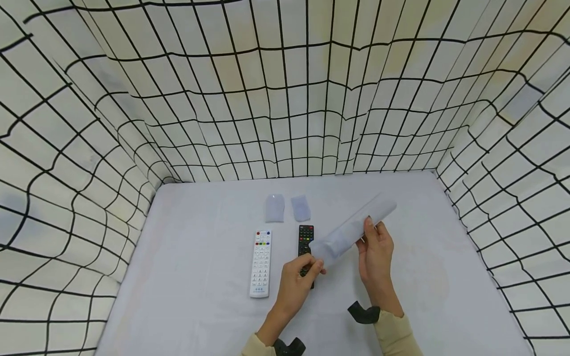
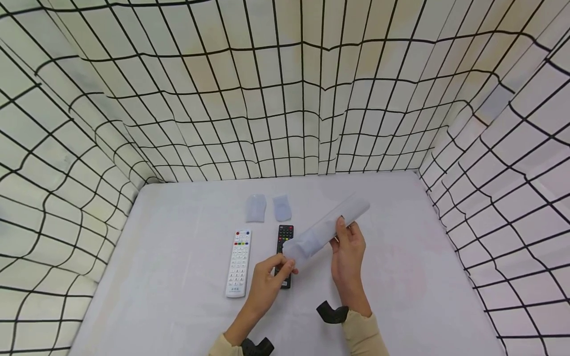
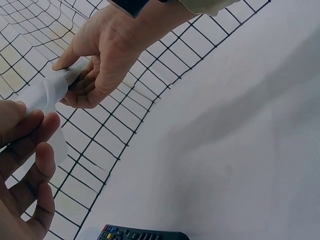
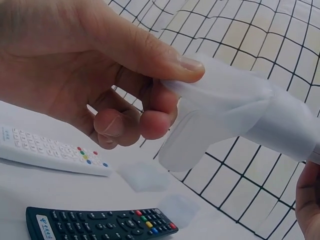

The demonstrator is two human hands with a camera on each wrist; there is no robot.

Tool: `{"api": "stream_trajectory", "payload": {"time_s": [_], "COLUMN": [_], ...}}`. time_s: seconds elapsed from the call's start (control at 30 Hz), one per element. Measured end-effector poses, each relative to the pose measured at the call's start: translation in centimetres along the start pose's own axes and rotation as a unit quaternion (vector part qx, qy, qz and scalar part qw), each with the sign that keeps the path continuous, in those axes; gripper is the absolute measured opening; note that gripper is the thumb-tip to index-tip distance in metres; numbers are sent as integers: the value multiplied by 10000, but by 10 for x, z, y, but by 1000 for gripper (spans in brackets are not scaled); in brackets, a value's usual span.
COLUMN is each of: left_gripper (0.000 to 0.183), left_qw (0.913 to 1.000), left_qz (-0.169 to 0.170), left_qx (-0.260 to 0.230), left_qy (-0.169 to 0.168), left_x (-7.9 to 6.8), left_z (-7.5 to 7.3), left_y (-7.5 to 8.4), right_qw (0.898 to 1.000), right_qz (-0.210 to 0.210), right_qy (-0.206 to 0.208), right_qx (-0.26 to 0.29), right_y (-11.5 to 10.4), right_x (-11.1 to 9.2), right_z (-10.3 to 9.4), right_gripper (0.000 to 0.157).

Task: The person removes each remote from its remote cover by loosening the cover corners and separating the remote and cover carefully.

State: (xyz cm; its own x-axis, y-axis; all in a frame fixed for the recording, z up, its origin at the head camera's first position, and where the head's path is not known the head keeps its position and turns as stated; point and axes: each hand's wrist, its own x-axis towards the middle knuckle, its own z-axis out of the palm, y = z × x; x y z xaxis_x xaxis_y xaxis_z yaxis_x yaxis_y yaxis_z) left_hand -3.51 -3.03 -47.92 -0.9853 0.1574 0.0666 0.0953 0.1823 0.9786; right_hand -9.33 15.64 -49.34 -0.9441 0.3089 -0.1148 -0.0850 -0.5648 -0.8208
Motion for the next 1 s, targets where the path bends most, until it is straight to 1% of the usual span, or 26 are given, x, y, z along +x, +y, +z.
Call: {"api": "stream_trajectory", "payload": {"time_s": [0.1,0.23,0.33,0.4,0.47,0.53,0.6,0.7,0.8,0.87,1.0], "left_gripper": [20,19,19,20,20,21,21,19,17,17,19], "left_qw": [10000,9998,9999,9997,9993,9983,9960,9901,9841,9810,9769], "left_qz": [-39,-25,79,171,273,380,464,561,612,639,613], "left_qx": [82,180,140,153,222,369,561,837,1027,1048,885], "left_qy": [-39,37,45,26,91,252,523,973,1309,1505,1847], "left_x": [2,3,3,3,3,3,5,10,16,20,29], "left_z": [1,6,6,6,5,2,-1,-8,-15,-21,-35], "left_y": [-6,-22,-29,-32,-34,-35,-35,-36,-35,-34,-31], "right_qw": [10000,9999,9998,9998,9997,9995,9990,9975,9964,9964,9960], "right_qz": [12,97,123,141,203,304,426,577,699,722,746], "right_qy": [11,118,167,164,98,5,-132,-310,-385,-382,-430], "right_qx": [11,18,25,34,54,12,-73,-270,-296,-242,-218], "right_y": [-2,-3,-3,-3,-3,-3,-3,-4,-5,-6,-10], "right_x": [1,0,0,0,1,1,0,0,-1,-1,-1], "right_z": [0,0,-2,-3,-4,-6,-8,-13,-17,-20,-27], "right_gripper": [45,45,46,47,47,47,47,45,43,40,36]}}
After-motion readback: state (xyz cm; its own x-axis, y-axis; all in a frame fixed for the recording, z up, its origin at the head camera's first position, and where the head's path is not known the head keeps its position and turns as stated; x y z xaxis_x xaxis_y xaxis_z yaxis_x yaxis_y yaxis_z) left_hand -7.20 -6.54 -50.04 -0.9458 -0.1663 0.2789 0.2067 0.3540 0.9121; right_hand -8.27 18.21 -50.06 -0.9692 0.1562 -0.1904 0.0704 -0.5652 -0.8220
